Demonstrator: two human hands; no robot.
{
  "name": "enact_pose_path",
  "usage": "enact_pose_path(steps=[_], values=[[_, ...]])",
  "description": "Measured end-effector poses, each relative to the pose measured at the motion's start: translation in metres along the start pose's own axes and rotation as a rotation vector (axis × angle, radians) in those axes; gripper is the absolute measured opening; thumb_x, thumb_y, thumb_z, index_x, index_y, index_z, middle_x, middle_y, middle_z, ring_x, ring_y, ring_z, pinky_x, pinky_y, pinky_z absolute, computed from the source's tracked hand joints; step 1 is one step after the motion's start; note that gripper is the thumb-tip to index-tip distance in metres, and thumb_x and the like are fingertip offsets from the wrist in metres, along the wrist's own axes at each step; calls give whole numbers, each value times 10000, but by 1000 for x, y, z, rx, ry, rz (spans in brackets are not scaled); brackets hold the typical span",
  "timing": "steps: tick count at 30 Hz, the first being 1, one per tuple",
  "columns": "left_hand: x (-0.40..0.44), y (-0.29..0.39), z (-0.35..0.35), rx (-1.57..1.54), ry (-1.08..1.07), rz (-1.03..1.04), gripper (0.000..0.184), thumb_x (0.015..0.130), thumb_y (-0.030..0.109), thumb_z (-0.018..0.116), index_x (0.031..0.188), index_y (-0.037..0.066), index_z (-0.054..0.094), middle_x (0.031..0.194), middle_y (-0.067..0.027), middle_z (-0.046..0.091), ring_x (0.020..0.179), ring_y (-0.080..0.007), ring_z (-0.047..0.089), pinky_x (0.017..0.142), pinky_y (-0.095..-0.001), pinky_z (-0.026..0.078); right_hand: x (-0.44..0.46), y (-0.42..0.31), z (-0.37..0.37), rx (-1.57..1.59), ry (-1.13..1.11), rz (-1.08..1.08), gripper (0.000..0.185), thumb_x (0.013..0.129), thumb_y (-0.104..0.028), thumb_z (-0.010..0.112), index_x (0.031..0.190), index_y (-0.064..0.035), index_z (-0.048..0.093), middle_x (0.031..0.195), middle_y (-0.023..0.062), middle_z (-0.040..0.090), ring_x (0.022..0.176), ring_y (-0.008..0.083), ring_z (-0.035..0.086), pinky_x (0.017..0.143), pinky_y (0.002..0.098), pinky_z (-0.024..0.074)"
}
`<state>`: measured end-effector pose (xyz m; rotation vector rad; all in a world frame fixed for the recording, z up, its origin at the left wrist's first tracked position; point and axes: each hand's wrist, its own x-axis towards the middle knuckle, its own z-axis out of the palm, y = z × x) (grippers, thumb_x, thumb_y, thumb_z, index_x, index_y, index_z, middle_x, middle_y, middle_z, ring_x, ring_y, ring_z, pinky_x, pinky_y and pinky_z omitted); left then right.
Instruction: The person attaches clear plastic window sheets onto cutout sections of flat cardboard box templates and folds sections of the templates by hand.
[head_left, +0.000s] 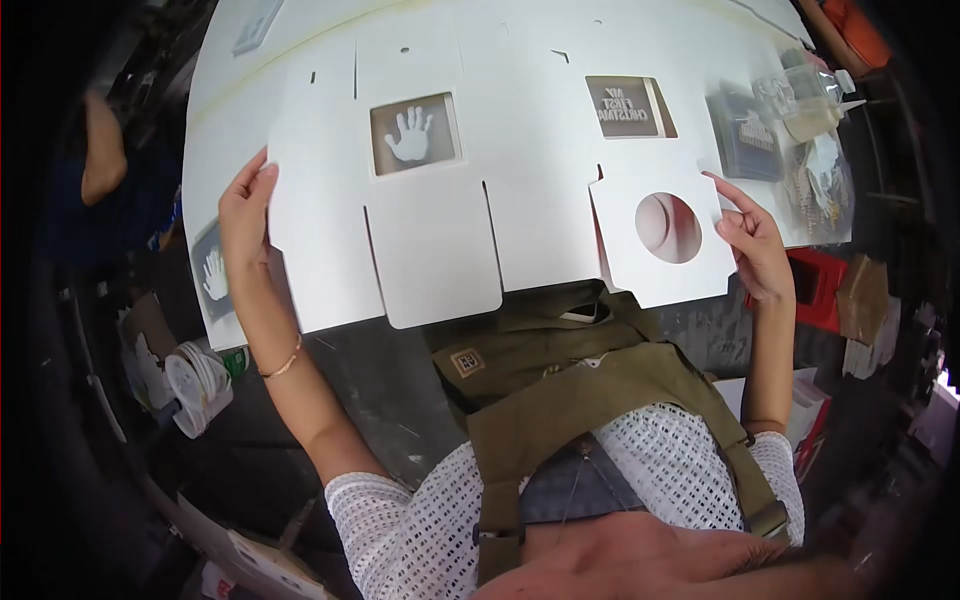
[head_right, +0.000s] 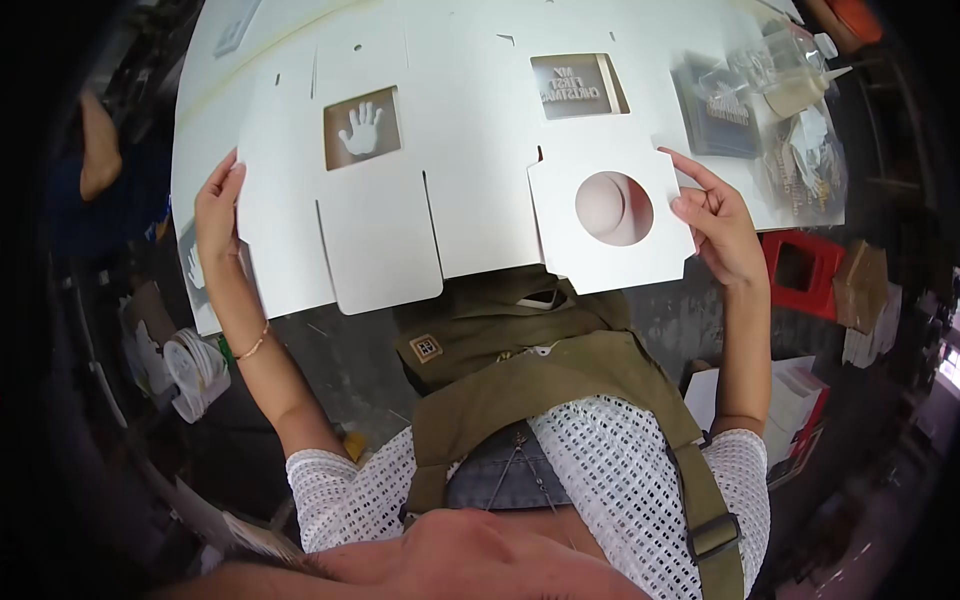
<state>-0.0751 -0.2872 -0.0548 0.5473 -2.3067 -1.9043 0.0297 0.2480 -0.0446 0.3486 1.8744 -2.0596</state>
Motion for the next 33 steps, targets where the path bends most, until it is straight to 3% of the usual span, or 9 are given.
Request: enact_pose_path(steps=[2,4,8,13,18,23,27,33], values=[[-1,5,-3,5,-16,30,356,870,63,620,1201,-57,563,875,-38,621,736,-65,566,677,-188,468,-2,3,1,-35,-14,-15,556,843,-71,633,1360,-40,429,722,-38,573,526,2,434,459,166,331],[7,-4,-10,53,-32,106,356,859,83,639,1185,-49,582,841,-21,611,699,-60,543,661,-185,460,-5,3,15,-339,78,-30,535,844,-70,634,1346,-40,451,662,-64,505,512,4,407,444,159,303],[12,-25,-6,322,76,96,348,833,104,666,1145,-43,616,774,9,585,664,-55,506,632,-174,427,-5,16,26,-405,137,-96,494,849,-56,619,1321,-23,477,636,-78,461,497,-2,371,426,158,281],[7,-23,-4,227,40,43,348,838,105,660,1153,-37,614,768,11,582,664,-57,502,627,-178,420,-3,8,22,-204,154,-29,454,852,-29,599,1292,17,492,643,-75,461,518,0,376,442,157,279],[8,-30,-4,299,45,44,331,839,119,657,1142,-10,631,780,-6,612,689,-68,533,642,-199,442,4,20,22,-445,204,-149,401,862,-35,599,1258,-8,538,672,-73,462,564,1,394,477,158,301],[10,-36,-1,524,170,152,303,828,160,663,1106,40,666,813,-34,632,717,-105,551,691,-241,466,5,27,24,-500,254,-175,383,861,-11,596,1242,-25,560,712,-65,458,600,11,412,514,161,338],[-2,-31,6,677,241,236,282,840,187,643,1077,38,674,915,-106,677,777,-176,624,733,-295,492,4,25,26,-762,270,-311,377,845,19,598,1219,-24,577,749,-41,458,632,27,417,537,173,357],[-19,-17,13,1002,184,327,244,854,178,626,1020,4,667,896,-139,656,789,-230,625,720,-326,481,2,12,28,-926,224,-356,403,815,14,614,1213,6,557,751,38,482,641,104,459,576,235,403]])
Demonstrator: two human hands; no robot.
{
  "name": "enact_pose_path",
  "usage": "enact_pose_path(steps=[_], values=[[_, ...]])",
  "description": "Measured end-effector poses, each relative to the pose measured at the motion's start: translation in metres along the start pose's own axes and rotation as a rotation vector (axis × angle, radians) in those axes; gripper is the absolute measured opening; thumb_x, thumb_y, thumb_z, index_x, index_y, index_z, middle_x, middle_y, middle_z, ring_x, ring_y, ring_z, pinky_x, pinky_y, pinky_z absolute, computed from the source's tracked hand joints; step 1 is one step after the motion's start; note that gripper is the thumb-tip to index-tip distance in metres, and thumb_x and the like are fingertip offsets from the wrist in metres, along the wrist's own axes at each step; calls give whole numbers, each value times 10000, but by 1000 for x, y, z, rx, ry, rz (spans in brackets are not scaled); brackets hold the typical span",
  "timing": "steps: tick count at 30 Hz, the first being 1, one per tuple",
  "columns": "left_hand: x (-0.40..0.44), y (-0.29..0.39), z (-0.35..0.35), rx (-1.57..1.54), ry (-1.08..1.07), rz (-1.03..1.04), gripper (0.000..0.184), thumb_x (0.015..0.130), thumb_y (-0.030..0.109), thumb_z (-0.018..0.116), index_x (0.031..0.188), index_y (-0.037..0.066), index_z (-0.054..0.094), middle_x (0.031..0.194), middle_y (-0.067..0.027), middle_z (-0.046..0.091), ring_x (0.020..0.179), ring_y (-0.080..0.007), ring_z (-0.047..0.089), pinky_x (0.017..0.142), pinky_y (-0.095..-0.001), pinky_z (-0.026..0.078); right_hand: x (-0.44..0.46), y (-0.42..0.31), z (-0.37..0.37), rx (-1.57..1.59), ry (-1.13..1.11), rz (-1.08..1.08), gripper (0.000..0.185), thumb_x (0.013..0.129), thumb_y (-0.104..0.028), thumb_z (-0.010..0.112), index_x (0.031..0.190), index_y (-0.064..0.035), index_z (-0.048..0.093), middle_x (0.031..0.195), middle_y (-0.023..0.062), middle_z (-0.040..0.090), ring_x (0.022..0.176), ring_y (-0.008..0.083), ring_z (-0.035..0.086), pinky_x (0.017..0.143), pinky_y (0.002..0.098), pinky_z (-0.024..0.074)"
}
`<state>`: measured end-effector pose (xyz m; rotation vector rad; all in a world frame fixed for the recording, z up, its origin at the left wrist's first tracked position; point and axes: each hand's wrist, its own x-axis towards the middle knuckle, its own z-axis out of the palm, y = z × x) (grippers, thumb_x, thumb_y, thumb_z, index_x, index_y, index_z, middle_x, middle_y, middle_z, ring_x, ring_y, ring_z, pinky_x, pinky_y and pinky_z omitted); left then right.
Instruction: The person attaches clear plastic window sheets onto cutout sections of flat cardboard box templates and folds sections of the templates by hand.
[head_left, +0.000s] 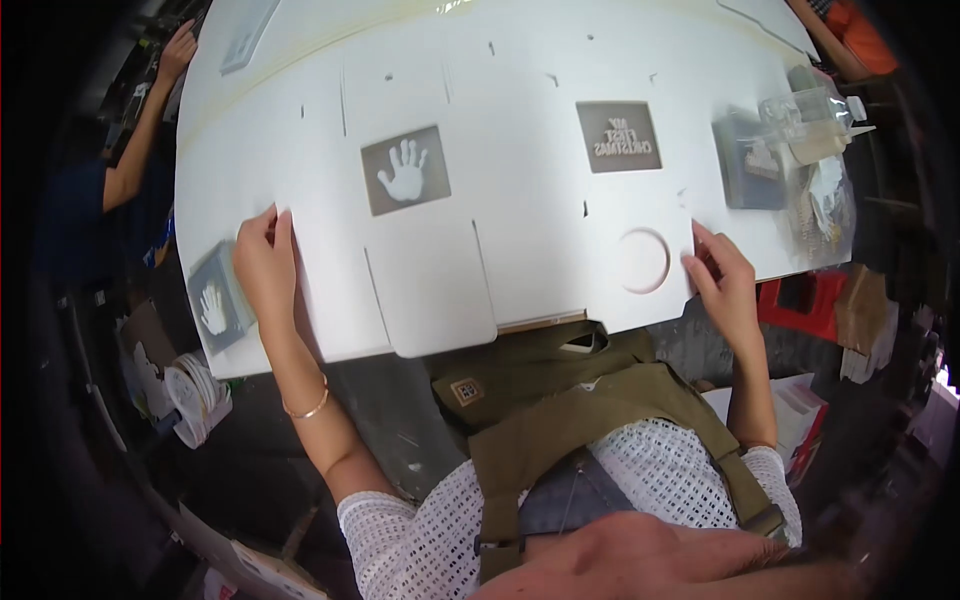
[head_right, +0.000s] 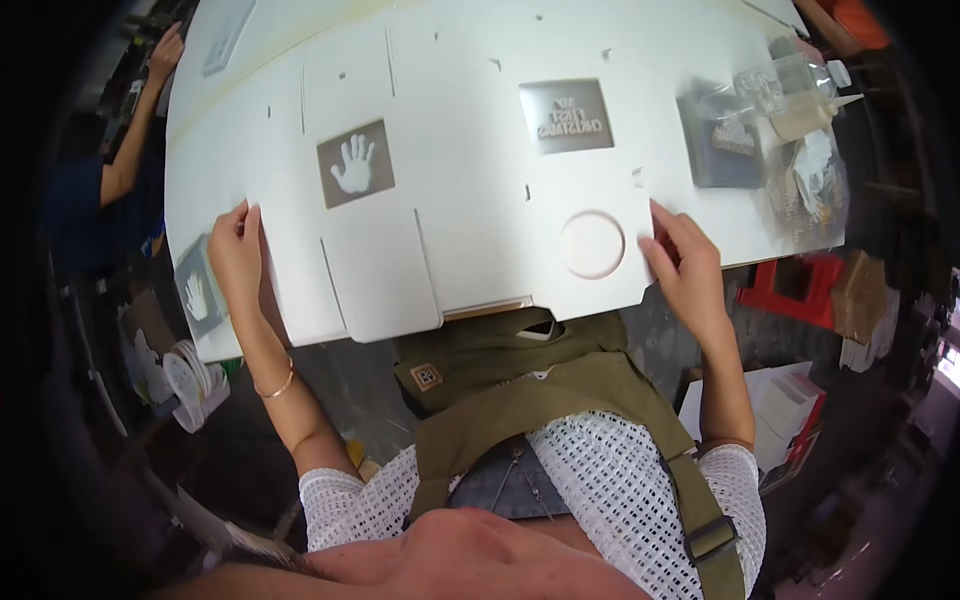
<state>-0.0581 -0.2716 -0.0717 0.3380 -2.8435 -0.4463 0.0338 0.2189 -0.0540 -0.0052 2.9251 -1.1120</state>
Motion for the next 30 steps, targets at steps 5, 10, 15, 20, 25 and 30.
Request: enact_pose_path(steps=[5,10,15,20,25,30], values=[[-1,2,-4,-43,-15,-14,227,856,164,623,1006,-2,663,873,-127,644,760,-225,609,703,-321,471,4,-15,-12,-144,-105,-12,400,813,-35,639,1204,-5,558,769,79,510,653,154,504,600,258,424],[1,-8,-16,-193,-63,-113,253,872,171,616,1073,25,662,853,-84,640,688,-158,560,648,-283,460,37,18,-58,-189,211,-24,288,851,-104,642,1133,-46,635,793,31,583,671,88,507,587,235,422],[8,-43,-71,-108,168,-205,266,886,182,599,1106,45,658,873,-69,648,717,-130,567,647,-259,463,90,95,-94,-455,356,160,427,825,-234,705,1187,-36,595,820,61,595,688,120,476,640,250,420],[0,-108,-93,173,270,-271,330,868,253,622,1133,58,646,947,-104,654,839,-186,625,744,-301,480,108,161,-108,2,256,300,368,816,-203,718,1104,3,621,825,-11,558,723,85,485,662,219,405],[-20,-162,-75,69,169,-320,419,851,302,643,1161,22,618,1014,-158,621,855,-229,612,775,-331,476,118,162,-116,327,222,409,143,839,-168,694,822,-53,610,742,-66,498,671,17,417,604,164,303],[-20,-176,-72,89,223,-335,404,854,299,639,1150,24,626,1004,-145,619,855,-230,613,785,-334,471,125,187,-134,238,135,353,182,864,-185,665,753,-54,605,664,-74,480,615,16,389,548,182,274]])
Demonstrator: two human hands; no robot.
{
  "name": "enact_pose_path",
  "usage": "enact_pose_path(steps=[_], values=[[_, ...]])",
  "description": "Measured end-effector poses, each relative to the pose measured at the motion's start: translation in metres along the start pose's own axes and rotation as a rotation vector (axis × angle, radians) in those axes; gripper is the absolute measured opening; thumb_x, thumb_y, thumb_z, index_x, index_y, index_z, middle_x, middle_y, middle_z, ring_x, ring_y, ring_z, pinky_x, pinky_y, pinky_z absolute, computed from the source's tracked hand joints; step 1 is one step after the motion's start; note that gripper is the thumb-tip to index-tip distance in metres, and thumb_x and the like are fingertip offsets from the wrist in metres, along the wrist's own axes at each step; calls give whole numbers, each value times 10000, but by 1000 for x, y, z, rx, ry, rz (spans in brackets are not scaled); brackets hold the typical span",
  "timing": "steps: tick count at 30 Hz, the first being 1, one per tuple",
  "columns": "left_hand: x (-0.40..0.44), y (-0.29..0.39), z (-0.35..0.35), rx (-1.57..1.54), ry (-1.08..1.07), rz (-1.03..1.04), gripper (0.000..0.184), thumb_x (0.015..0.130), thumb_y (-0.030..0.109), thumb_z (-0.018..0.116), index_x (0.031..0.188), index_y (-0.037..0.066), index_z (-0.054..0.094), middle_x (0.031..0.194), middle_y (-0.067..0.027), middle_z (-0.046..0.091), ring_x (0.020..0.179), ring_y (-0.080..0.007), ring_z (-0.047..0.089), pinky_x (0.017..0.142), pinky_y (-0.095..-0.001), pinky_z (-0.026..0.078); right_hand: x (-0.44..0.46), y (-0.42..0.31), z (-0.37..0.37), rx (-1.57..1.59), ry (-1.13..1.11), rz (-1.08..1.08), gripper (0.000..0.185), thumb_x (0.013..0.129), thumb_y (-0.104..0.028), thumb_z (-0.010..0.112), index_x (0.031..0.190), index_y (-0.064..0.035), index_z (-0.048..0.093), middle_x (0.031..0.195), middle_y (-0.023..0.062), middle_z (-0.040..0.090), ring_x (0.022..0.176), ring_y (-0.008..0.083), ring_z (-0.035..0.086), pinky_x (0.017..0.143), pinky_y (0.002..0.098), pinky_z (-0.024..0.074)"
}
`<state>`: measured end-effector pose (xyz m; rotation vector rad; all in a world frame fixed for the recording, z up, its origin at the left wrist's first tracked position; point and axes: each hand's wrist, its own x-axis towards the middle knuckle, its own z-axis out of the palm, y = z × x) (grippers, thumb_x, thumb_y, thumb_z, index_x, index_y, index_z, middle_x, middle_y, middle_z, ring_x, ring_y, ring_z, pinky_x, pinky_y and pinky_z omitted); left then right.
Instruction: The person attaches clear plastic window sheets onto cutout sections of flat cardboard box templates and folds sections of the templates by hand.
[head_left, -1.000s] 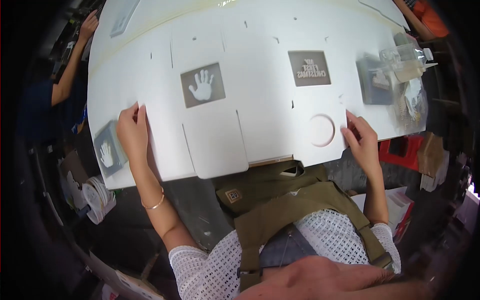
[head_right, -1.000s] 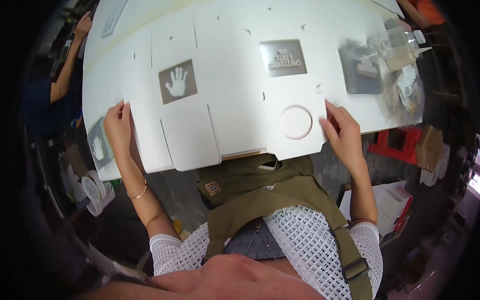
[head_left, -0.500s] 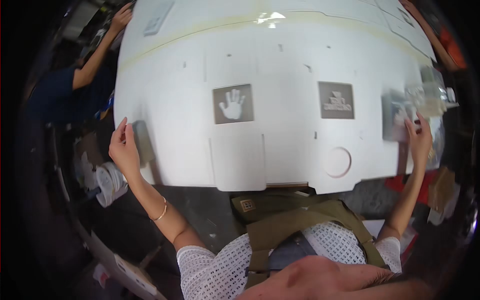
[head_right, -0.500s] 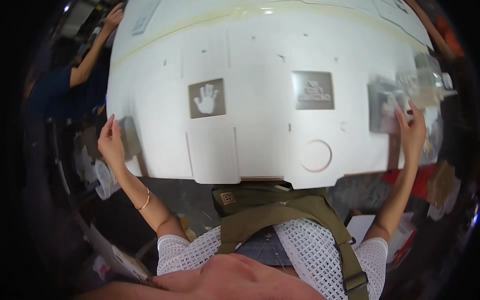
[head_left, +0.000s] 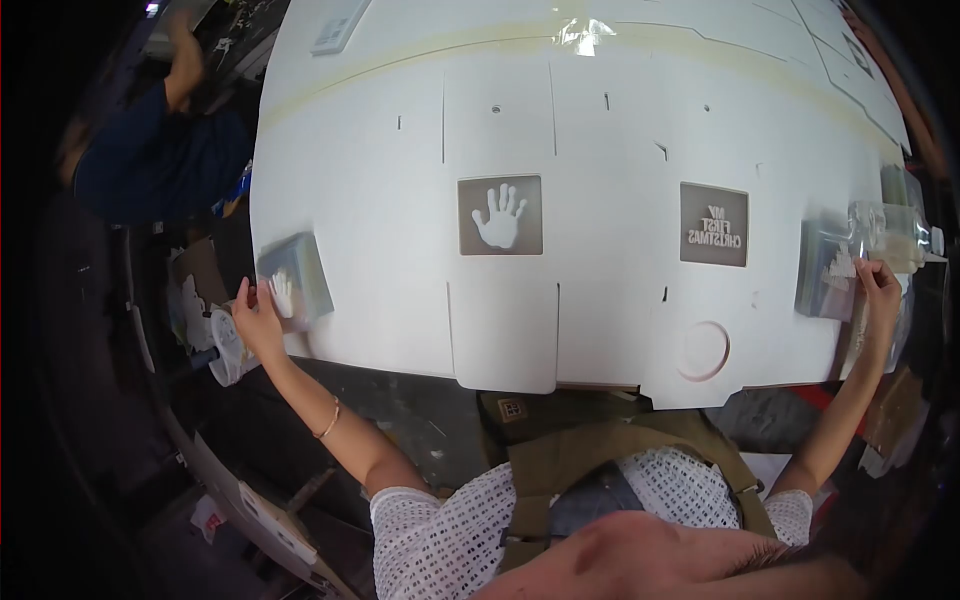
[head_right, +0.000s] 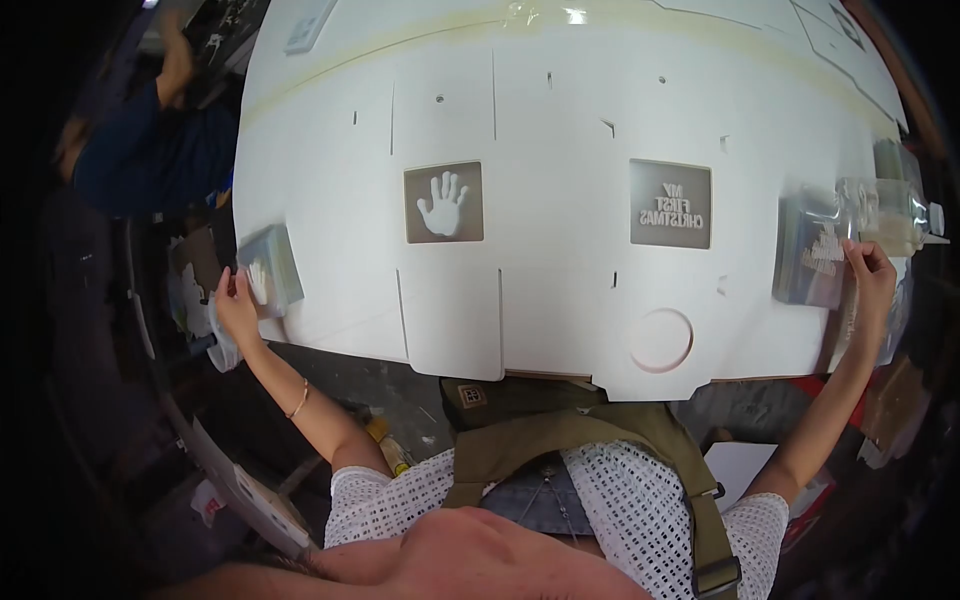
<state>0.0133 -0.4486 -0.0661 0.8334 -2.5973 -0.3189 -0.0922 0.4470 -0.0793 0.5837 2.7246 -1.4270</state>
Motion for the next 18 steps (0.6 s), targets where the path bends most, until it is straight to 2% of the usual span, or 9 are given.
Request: enact_pose_path(steps=[5,8,10,11,13,14,16,17,18], values=[[1,6,2,40,1,-8,360,861,276,630,1126,33,642,993,-134,621,851,-227,618,784,-337,474,6,-1,-5,-168,-52,-58,203,890,-204,628,756,-51,615,638,-57,491,592,23,393,532,193,274],[-3,13,6,66,83,-1,335,861,267,628,1108,43,651,981,-130,622,843,-222,622,774,-336,479,-2,-9,-3,-214,-36,-72,222,898,-211,614,806,-10,633,650,-41,521,618,45,449,557,199,328],[-5,11,10,78,144,10,314,852,247,637,1091,45,657,975,-127,622,825,-221,624,760,-330,484,-23,-40,16,-536,165,-134,227,913,-193,588,896,25,651,700,-20,567,657,71,504,602,210,385],[-4,12,9,72,146,15,314,852,247,637,1091,45,657,975,-127,622,825,-221,624,760,-330,484,-32,-52,20,-535,173,-132,227,913,-193,588,896,25,651,700,-20,567,657,71,504,602,210,385],[-6,14,12,65,191,-9,291,837,201,652,1077,37,650,972,-118,621,814,-210,621,745,-315,485,-49,-70,23,-755,302,-432,209,915,-146,584,992,32,663,756,-14,596,684,89,526,644,219,416],[-5,12,11,55,186,-3,291,837,201,652,1077,37,650,972,-118,621,814,-210,621,745,-315,485,-54,-75,22,-762,311,-426,209,915,-146,584,992,32,663,756,-14,596,684,89,526,644,219,416],[-2,7,14,-12,211,18,271,824,162,659,1062,33,639,944,-102,630,787,-201,615,723,-305,489,-69,-85,14,-242,327,-453,188,909,-93,588,1046,7,667,796,-16,612,654,64,501,597,199,389],[-4,10,15,-30,249,17,261,823,156,659,1052,35,636,917,-95,638,779,-195,614,713,-303,490,-82,-95,8,-107,319,-288,202,895,-71,605,1075,1,662,807,-10,619,626,38,474,552,179,350],[-7,19,14,-50,283,17,250,821,150,659,1042,36,633,890,-88,646,772,-189,613,703,-301,491,-89,-111,15,32,312,-291,202,879,-76,624,1061,1,663,808,2,622,611,17,451,520,164,311]])
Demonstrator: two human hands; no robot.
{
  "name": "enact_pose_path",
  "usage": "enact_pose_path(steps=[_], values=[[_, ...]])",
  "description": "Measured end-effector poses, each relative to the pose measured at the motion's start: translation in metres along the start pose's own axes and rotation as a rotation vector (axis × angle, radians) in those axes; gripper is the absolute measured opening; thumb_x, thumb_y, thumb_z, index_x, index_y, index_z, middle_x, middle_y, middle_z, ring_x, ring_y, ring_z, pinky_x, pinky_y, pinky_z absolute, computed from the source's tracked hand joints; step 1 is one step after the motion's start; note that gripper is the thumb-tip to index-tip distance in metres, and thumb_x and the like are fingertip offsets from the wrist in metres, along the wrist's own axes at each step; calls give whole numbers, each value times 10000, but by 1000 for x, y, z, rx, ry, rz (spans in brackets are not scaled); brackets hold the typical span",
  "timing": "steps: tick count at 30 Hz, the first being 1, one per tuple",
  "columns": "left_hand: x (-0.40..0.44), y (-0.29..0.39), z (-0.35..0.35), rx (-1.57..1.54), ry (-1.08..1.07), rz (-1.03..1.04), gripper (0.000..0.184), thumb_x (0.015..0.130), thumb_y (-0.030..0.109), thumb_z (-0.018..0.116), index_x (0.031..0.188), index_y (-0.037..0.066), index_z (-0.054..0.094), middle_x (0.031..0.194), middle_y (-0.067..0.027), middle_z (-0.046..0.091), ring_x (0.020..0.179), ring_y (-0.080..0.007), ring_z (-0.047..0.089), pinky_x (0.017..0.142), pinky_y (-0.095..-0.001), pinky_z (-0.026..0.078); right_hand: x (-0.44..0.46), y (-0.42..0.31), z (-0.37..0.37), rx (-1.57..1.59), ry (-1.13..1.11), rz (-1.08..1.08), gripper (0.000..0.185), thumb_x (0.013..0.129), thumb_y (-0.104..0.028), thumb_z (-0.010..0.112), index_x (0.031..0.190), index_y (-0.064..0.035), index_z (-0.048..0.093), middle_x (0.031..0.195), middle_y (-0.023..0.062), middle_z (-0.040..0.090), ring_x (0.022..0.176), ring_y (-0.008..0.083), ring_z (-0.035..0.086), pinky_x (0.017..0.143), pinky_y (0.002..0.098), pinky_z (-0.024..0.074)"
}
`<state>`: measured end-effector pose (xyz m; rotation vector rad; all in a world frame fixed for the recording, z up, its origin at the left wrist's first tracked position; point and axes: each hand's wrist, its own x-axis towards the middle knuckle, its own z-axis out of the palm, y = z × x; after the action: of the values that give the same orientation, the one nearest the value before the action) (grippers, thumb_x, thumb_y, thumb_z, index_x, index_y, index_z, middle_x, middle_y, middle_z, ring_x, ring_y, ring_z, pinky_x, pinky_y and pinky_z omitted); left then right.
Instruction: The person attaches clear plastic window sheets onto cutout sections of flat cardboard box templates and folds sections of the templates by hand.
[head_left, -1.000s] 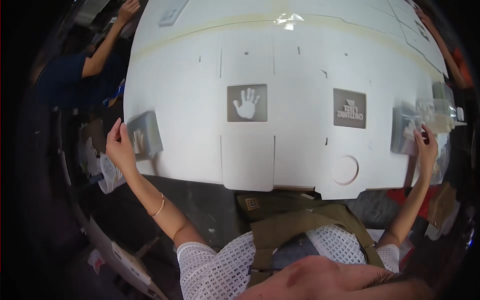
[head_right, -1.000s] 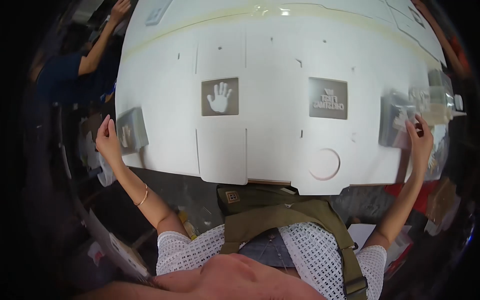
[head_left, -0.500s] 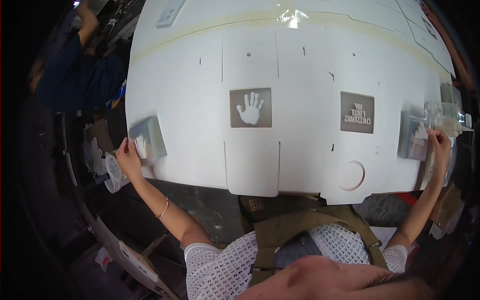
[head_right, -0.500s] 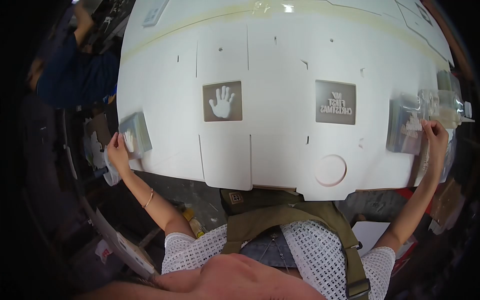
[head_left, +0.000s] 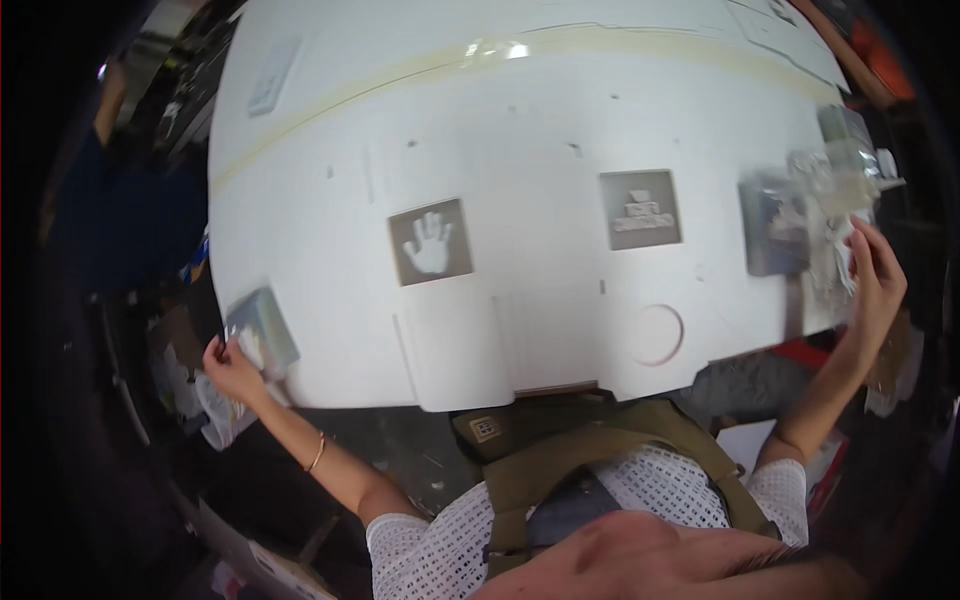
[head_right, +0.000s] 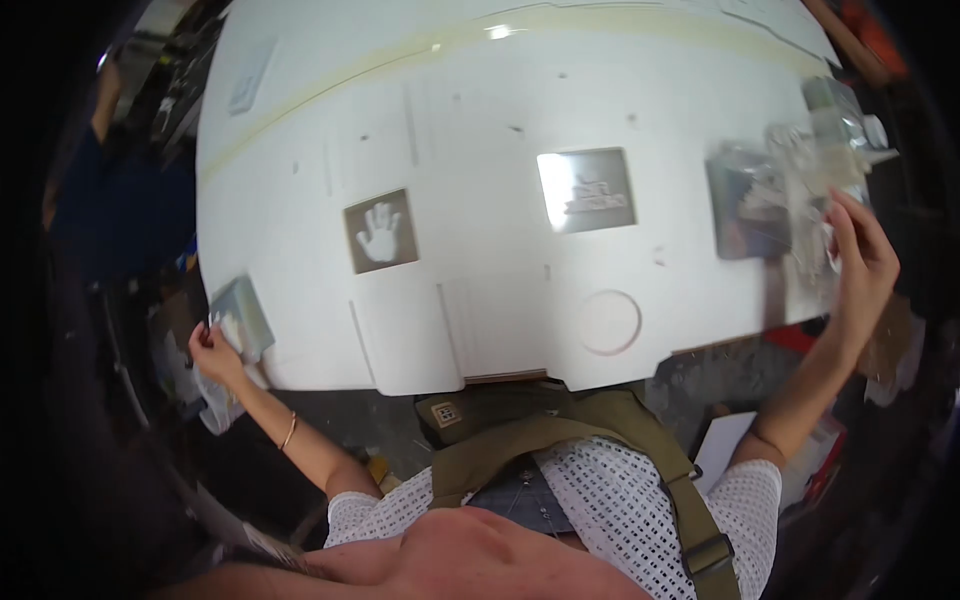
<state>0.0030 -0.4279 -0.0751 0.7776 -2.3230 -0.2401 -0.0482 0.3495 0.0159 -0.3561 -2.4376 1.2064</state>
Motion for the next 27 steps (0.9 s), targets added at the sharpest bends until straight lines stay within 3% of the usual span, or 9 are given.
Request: enact_pose_path(steps=[2,5,8,14,27], values=[[1,-18,9,-52,40,26,236,826,156,655,1032,41,636,849,-81,661,761,-188,619,695,-301,494,-4,-22,27,180,-19,85,171,863,-80,635,1013,-2,665,780,5,619,612,22,479,514,147,313],[-2,-12,9,12,49,33,240,846,173,641,1055,54,633,852,-73,668,761,-189,627,701,-306,498,-13,-33,88,312,-338,212,121,851,-64,626,954,-17,669,700,-2,606,536,23,460,453,159,309],[-4,-8,8,-4,30,30,259,855,182,635,1081,56,628,865,-76,673,786,-191,634,710,-310,499,-22,-19,138,533,-491,321,102,830,-56,648,916,-7,675,677,7,612,495,24,438,434,161,287],[-7,1,3,102,5,3,246,867,177,624,1080,54,633,917,-90,674,819,-192,638,730,-303,500,-28,-11,162,489,-519,325,110,836,-65,650,917,6,673,681,18,628,511,21,451,445,159,308],[-3,-12,6,30,15,22,224,872,152,622,1064,37,635,915,-82,668,809,-168,624,730,-279,490,-29,-12,163,441,-522,296,100,832,-40,657,918,6,684,691,1,636,522,8,455,468,149,332]])
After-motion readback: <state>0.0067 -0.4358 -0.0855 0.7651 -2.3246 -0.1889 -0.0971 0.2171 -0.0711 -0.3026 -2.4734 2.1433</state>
